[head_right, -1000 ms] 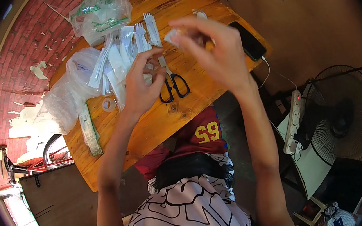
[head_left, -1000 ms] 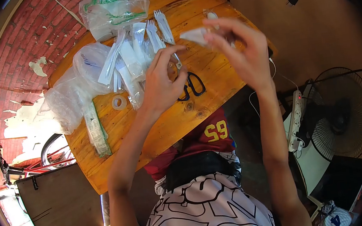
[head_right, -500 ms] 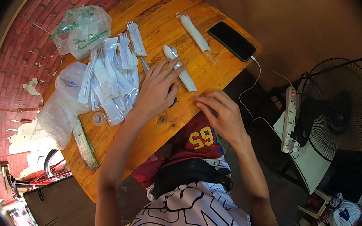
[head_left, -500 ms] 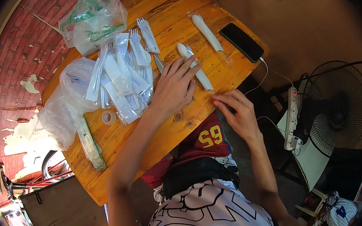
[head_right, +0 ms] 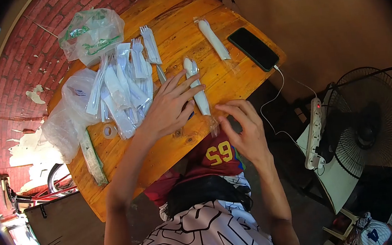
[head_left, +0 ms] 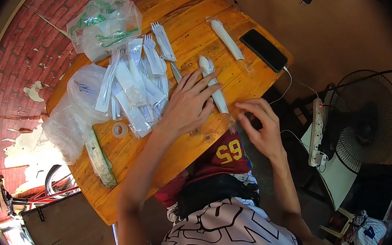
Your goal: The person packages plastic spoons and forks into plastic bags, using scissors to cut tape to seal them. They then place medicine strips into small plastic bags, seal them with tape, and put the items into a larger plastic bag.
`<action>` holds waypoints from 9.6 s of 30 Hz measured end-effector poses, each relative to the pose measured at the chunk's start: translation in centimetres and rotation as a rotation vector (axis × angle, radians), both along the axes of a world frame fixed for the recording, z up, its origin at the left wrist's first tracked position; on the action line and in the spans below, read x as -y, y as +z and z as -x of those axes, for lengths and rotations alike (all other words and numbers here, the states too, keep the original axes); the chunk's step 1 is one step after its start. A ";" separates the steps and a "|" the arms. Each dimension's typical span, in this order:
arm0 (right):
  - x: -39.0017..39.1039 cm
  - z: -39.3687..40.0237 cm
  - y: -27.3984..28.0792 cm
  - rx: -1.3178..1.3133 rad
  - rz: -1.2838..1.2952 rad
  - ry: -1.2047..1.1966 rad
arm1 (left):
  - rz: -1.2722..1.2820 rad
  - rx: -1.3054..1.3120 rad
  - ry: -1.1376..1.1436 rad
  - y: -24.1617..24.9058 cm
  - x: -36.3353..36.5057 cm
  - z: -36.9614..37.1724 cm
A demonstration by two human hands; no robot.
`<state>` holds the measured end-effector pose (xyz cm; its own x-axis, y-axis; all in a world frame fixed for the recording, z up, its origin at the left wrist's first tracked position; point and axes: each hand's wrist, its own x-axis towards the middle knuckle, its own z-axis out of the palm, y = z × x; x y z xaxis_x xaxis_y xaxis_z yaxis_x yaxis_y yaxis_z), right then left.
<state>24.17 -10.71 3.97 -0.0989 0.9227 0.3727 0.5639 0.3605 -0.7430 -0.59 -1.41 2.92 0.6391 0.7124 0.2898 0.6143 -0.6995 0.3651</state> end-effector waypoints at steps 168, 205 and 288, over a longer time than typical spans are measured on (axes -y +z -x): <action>-6.7 1.3 2.3 0.413 0.079 0.243 | -0.088 0.376 0.041 -2.8 1.8 -0.9; -4.4 3.9 1.3 0.267 0.112 -0.057 | 0.142 0.548 0.120 -1.8 1.7 -0.7; 4.1 1.6 -3.3 0.176 -0.162 -0.150 | -0.085 0.050 -0.094 -1.3 2.5 -1.2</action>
<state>22.61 -14.81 0.71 -0.0420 0.8615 0.5060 0.7351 0.3696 -0.5683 0.56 -3.93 1.61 0.6850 0.6214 0.3802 0.5269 -0.7830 0.3304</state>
